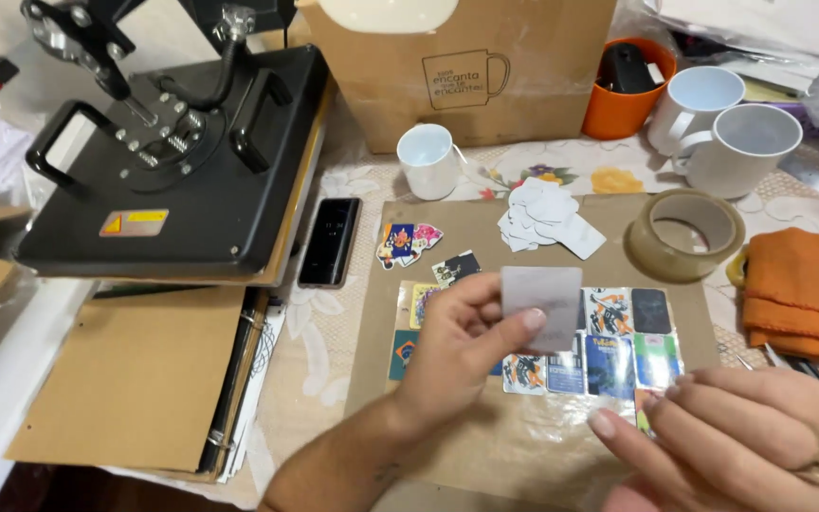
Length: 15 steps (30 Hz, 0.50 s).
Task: Organizing and preparing various stickers by peeling off their backings and arranging them on a sheet for further processing.
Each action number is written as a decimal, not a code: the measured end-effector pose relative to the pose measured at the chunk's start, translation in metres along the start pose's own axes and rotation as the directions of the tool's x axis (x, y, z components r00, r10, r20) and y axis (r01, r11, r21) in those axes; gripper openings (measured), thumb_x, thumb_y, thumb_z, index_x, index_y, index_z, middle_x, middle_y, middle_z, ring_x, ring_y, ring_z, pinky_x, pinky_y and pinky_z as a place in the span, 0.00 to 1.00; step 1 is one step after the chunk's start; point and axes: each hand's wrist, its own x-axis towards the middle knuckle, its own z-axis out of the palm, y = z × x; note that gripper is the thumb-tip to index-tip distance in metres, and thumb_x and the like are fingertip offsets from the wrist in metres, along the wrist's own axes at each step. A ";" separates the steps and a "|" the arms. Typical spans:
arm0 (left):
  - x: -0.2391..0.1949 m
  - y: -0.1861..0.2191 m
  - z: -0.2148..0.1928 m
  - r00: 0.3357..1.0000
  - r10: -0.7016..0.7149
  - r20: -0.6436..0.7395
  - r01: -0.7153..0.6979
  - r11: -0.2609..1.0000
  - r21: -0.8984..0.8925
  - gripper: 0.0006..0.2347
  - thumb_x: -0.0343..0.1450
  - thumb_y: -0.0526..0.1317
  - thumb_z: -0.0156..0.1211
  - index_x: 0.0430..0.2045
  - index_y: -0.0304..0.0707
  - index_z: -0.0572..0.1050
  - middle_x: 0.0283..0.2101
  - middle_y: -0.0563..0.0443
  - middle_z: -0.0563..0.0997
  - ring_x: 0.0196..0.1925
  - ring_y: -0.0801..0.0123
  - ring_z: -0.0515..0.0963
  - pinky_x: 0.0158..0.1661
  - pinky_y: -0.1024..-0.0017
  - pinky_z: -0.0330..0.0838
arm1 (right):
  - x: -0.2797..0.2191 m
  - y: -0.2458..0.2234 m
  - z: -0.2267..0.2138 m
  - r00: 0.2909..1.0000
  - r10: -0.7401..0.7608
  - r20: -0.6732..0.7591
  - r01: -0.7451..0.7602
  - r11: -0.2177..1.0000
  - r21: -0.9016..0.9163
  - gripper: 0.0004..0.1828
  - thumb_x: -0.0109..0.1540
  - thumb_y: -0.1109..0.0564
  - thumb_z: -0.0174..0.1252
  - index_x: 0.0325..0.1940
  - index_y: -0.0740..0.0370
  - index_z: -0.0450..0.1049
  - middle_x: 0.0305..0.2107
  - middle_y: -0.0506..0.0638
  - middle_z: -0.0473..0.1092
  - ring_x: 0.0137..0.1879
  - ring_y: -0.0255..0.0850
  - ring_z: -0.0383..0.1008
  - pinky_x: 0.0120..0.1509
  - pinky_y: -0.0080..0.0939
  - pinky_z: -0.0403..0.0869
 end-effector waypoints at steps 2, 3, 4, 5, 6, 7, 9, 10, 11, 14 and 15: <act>-0.004 0.011 -0.001 0.962 -0.244 0.127 0.267 0.937 -0.225 0.15 0.72 0.33 0.60 0.52 0.26 0.75 0.43 0.44 0.83 0.44 0.66 0.81 0.44 0.62 0.84 | 0.004 -0.005 0.006 0.998 0.042 0.041 -0.042 0.999 -0.008 0.30 0.69 0.26 0.50 0.53 0.50 0.79 0.38 0.45 0.69 0.43 0.33 0.70 0.47 0.42 0.76; -0.005 0.016 -0.003 0.944 -0.286 0.165 0.320 0.917 -0.237 0.15 0.72 0.33 0.57 0.52 0.24 0.74 0.44 0.39 0.82 0.46 0.60 0.82 0.47 0.59 0.83 | 0.007 -0.003 0.010 1.000 0.018 -0.005 -0.018 1.000 0.001 0.29 0.69 0.28 0.52 0.51 0.53 0.80 0.36 0.47 0.68 0.40 0.36 0.70 0.45 0.42 0.77; -0.006 0.021 -0.003 0.923 -0.326 0.205 0.371 0.895 -0.247 0.16 0.72 0.33 0.55 0.52 0.21 0.74 0.45 0.35 0.82 0.48 0.54 0.82 0.49 0.57 0.81 | 0.010 0.000 0.015 0.999 -0.005 -0.051 0.006 1.000 0.010 0.28 0.68 0.30 0.53 0.48 0.55 0.81 0.35 0.49 0.67 0.36 0.39 0.70 0.42 0.42 0.77; -0.006 0.021 -0.005 0.923 -0.328 0.204 0.373 0.892 -0.256 0.16 0.72 0.33 0.55 0.52 0.21 0.74 0.45 0.35 0.82 0.48 0.54 0.82 0.49 0.57 0.81 | 0.009 0.002 0.020 0.999 -0.007 -0.044 0.008 1.000 0.015 0.28 0.68 0.30 0.53 0.48 0.55 0.81 0.35 0.49 0.67 0.36 0.39 0.70 0.42 0.42 0.77; -0.007 0.021 -0.006 0.903 -0.358 0.238 0.412 0.879 -0.241 0.16 0.71 0.31 0.51 0.53 0.23 0.74 0.45 0.40 0.81 0.47 0.58 0.81 0.47 0.59 0.82 | 0.008 0.003 0.026 0.994 -0.019 -0.112 0.020 1.000 0.009 0.30 0.68 0.29 0.49 0.44 0.54 0.82 0.31 0.47 0.67 0.33 0.38 0.69 0.40 0.41 0.77; -0.009 0.021 -0.009 0.883 -0.389 0.264 0.448 0.865 -0.226 0.17 0.70 0.30 0.48 0.53 0.26 0.74 0.44 0.45 0.80 0.47 0.63 0.80 0.46 0.61 0.82 | 0.007 0.004 0.033 0.982 -0.033 -0.184 0.035 0.999 0.009 0.32 0.68 0.28 0.46 0.41 0.54 0.83 0.27 0.46 0.67 0.30 0.38 0.67 0.37 0.40 0.76; -0.011 0.024 -0.011 0.868 -0.381 0.318 0.459 0.861 -0.220 0.22 0.71 0.29 0.46 0.63 0.30 0.66 0.47 0.47 0.79 0.47 0.68 0.78 0.45 0.65 0.80 | 0.006 0.015 0.026 0.988 -0.114 -0.108 0.121 0.990 0.070 0.33 0.69 0.28 0.45 0.44 0.56 0.82 0.29 0.46 0.67 0.34 0.37 0.67 0.41 0.41 0.77; -0.012 0.026 -0.011 0.848 -0.371 0.379 0.467 0.860 -0.204 0.28 0.72 0.29 0.44 0.73 0.34 0.57 0.51 0.49 0.78 0.47 0.72 0.76 0.44 0.69 0.78 | 0.006 0.021 0.022 0.980 -0.195 -0.039 0.198 0.972 0.125 0.34 0.71 0.28 0.45 0.47 0.59 0.81 0.31 0.47 0.67 0.38 0.37 0.67 0.45 0.42 0.78; -0.012 0.029 -0.012 0.849 -0.372 0.374 0.469 0.857 -0.213 0.28 0.72 0.29 0.44 0.73 0.34 0.57 0.51 0.49 0.78 0.47 0.72 0.76 0.44 0.69 0.78 | 0.007 0.024 0.028 0.980 -0.198 -0.035 0.201 0.970 0.135 0.34 0.71 0.28 0.45 0.47 0.59 0.81 0.31 0.47 0.67 0.38 0.37 0.67 0.45 0.42 0.78; -0.014 0.030 -0.013 0.875 -0.310 0.371 0.362 0.929 -0.078 0.30 0.72 0.31 0.44 0.74 0.37 0.50 0.27 0.60 0.70 0.28 0.83 0.66 0.35 0.82 0.63 | 0.005 0.026 0.045 0.939 -0.235 -0.251 0.272 0.954 0.125 0.39 0.71 0.26 0.39 0.36 0.59 0.82 0.23 0.42 0.64 0.29 0.32 0.62 0.33 0.35 0.77; -0.015 0.028 -0.014 0.868 -0.309 0.389 0.375 0.921 -0.105 0.30 0.73 0.30 0.44 0.75 0.35 0.50 0.35 0.53 0.74 0.34 0.79 0.71 0.40 0.78 0.68 | 0.002 0.024 0.050 0.936 -0.203 -0.286 0.245 0.962 0.118 0.39 0.70 0.26 0.37 0.35 0.57 0.82 0.22 0.41 0.63 0.29 0.32 0.61 0.33 0.35 0.76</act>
